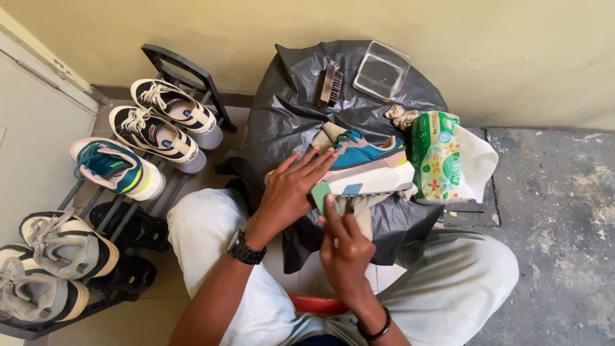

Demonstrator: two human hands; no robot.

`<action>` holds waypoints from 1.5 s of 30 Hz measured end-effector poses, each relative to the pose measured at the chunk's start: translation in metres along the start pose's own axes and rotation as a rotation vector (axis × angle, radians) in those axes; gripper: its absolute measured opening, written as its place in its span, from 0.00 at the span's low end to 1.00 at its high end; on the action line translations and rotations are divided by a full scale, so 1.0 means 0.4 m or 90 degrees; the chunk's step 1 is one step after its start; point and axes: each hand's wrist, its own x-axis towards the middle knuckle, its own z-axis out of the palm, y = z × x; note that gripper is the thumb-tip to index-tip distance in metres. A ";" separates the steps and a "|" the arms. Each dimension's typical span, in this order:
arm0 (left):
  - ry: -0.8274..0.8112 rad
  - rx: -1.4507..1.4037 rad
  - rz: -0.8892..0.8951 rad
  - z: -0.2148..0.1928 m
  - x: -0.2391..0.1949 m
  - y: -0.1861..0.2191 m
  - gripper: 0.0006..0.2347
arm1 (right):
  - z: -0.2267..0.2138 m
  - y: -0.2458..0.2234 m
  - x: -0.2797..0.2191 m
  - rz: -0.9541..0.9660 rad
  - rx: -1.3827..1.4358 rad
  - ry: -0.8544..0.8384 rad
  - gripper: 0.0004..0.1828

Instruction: Cleaning a sneaker and its insole using a small brush.

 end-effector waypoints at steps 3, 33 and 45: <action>0.004 0.037 0.009 0.013 0.001 -0.009 0.42 | -0.023 0.095 -0.003 0.028 -0.026 0.001 0.38; 0.007 -0.070 -0.045 -0.015 0.020 0.019 0.38 | -0.067 0.142 0.061 0.134 -0.127 0.058 0.22; 0.025 -0.094 -0.041 -0.025 0.015 0.030 0.37 | -0.134 0.230 0.112 0.180 -0.170 0.043 0.17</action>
